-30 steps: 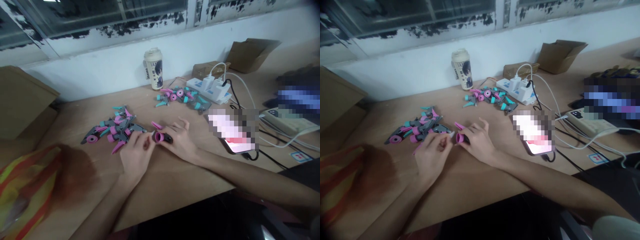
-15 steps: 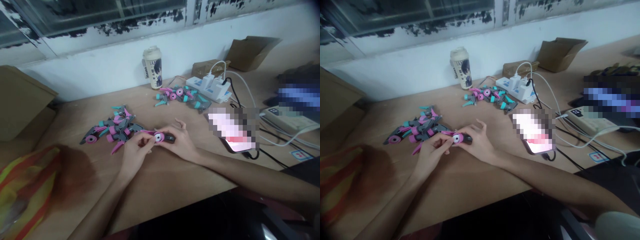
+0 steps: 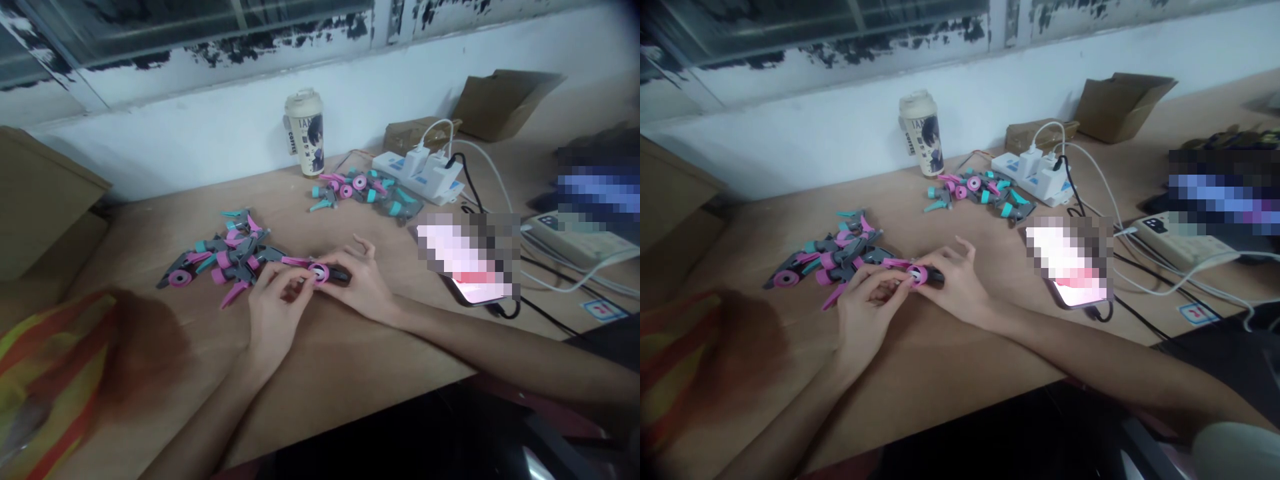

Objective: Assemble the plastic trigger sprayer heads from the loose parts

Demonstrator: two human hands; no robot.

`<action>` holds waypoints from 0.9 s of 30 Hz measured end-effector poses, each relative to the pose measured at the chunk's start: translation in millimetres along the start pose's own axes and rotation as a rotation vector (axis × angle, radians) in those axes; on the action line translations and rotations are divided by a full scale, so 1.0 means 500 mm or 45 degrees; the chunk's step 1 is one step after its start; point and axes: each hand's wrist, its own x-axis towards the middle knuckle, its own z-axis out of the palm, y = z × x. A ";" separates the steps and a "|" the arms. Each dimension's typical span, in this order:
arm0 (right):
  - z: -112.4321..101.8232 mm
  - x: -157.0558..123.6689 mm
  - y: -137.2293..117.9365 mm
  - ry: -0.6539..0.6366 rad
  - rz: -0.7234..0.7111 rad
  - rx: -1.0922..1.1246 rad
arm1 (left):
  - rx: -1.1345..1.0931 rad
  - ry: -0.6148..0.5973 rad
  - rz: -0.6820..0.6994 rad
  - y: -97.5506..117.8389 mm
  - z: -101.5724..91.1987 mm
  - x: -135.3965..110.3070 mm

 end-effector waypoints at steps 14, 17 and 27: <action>0.002 -0.002 0.006 0.022 -0.059 0.001 | 0.064 -0.071 0.030 -0.002 0.001 0.004; 0.001 -0.001 0.006 0.006 -0.057 -0.021 | 0.086 -0.091 0.037 0.000 0.000 0.006; 0.000 0.002 0.012 -0.022 -0.113 -0.134 | 0.082 -0.051 0.015 -0.002 0.010 0.005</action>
